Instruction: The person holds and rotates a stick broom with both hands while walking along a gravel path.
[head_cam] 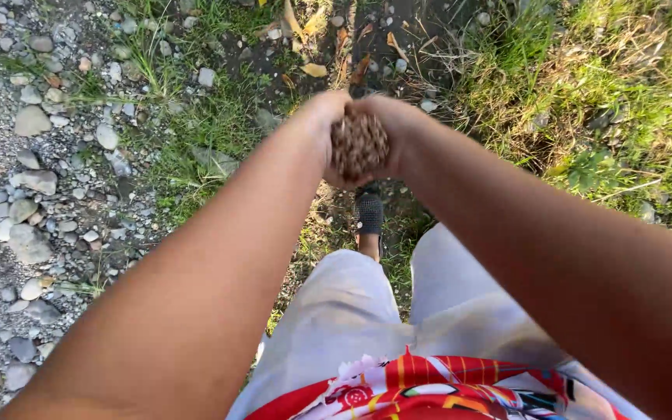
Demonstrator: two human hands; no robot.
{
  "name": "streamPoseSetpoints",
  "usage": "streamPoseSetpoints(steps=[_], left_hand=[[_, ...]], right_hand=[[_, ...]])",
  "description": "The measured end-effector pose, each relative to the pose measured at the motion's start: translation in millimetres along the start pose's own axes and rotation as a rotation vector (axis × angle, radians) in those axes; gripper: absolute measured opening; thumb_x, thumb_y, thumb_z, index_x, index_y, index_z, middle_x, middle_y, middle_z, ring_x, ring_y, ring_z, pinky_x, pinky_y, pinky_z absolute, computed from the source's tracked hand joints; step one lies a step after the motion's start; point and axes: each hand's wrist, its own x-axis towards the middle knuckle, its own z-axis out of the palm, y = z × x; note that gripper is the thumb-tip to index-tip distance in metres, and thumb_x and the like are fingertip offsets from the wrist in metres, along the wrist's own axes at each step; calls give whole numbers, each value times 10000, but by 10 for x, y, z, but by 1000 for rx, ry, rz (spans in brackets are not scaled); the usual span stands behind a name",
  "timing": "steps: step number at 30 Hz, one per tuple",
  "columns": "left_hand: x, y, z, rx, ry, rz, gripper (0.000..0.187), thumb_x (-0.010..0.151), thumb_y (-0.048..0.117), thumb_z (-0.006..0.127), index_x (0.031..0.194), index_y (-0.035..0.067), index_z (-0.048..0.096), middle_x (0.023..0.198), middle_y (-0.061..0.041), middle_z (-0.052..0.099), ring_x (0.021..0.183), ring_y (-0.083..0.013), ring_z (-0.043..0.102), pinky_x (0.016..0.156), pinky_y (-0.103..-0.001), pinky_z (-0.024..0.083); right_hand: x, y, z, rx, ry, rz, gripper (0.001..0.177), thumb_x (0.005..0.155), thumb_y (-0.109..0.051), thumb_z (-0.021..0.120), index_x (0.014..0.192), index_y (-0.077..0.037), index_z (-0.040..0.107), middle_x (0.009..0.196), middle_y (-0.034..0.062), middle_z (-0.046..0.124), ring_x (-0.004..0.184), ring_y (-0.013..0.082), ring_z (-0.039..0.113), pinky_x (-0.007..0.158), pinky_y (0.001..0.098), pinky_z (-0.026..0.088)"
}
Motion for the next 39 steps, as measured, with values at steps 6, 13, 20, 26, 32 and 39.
streamPoseSetpoints(steps=[6,13,20,26,32,39], left_hand=[[623,-23,379,-162,108,260,407,906,429,440,1052,79,587,987,-154,695,886,-293,709,738,-540,595],[334,-110,573,-244,-308,63,405,837,443,597,1019,85,645,863,-136,730,724,-307,709,695,-529,598],[657,444,751,-225,-105,243,400,817,437,558,956,75,657,799,-141,737,655,-300,724,630,-542,633],[963,657,1384,-343,-66,347,368,820,398,590,951,65,675,802,-145,742,665,-301,737,646,-525,636],[600,1232,1593,-283,-246,105,394,847,431,487,915,86,665,769,-138,728,637,-293,696,626,-487,575],[983,1505,1886,-225,28,272,368,859,378,492,934,61,663,833,-148,771,706,-257,776,660,-433,630]], right_hand=[[-308,-459,-120,-370,55,-65,336,965,-303,520,1063,-9,651,859,121,766,693,240,748,626,384,646],[-483,-182,-356,-154,109,-158,312,911,-231,535,1084,-8,667,900,127,775,752,245,761,643,409,653],[-61,-1054,-468,-201,-16,-48,318,890,-288,535,1024,-34,671,891,136,774,745,250,777,644,455,674],[-495,-1385,-964,-297,72,-174,285,929,-255,608,1064,-14,679,931,149,775,766,264,767,702,442,665],[-194,-1869,-1093,-191,40,63,311,909,-284,532,1056,-42,662,919,151,756,769,295,746,643,505,636],[-24,-2525,-1122,-391,-88,-59,335,939,-279,482,1116,-27,615,921,145,758,787,286,772,681,522,688]])
